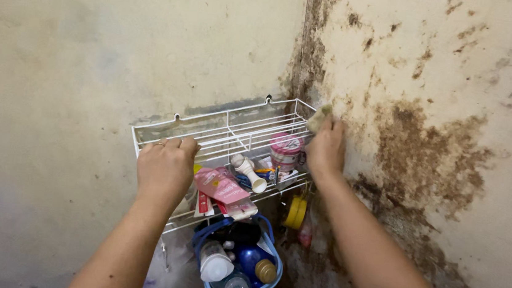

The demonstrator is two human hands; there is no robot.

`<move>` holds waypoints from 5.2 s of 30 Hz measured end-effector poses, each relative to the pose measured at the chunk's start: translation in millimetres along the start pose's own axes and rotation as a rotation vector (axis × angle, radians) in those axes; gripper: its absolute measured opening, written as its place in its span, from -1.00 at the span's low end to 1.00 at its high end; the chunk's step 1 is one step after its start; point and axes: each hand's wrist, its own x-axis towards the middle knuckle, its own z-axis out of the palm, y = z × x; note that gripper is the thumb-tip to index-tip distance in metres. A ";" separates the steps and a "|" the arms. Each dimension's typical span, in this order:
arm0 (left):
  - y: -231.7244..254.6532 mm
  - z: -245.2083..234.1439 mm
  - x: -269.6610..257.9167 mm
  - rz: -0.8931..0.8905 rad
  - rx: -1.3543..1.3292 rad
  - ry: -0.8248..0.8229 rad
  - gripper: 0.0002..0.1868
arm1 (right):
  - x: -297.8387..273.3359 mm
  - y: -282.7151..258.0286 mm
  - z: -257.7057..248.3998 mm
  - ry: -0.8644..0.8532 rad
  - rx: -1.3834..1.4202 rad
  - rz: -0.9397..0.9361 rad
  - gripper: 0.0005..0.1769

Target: The person wipes a white wire wall shelf and the surrounding wall with a cloth. They dip the cloth in a bucket of water, wring it out, and continue wiping the shelf and wall repeatedly.

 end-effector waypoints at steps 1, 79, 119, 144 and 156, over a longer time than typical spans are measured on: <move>0.8 0.2 -0.7 0.001 -0.001 0.009 -0.91 | 4.3 0.1 4.2 0.028 -0.089 -0.040 -0.24; -43.3 -61.0 -38.2 -0.375 -0.237 0.078 -0.85 | -116.8 -109.7 40.3 -0.032 0.253 -0.526 -0.39; -128.3 -125.3 -123.1 -0.509 -0.448 -0.310 -0.80 | -142.1 -158.8 259.7 -0.897 2.038 1.039 -0.59; -87.6 -77.6 -85.0 -0.522 -0.470 -0.203 -0.75 | -15.6 -247.1 62.4 -1.056 0.332 -0.076 -0.59; -59.6 -52.1 -45.2 -0.564 -0.472 -0.053 -0.83 | 6.3 -230.1 111.3 -0.897 -0.199 -0.828 -0.64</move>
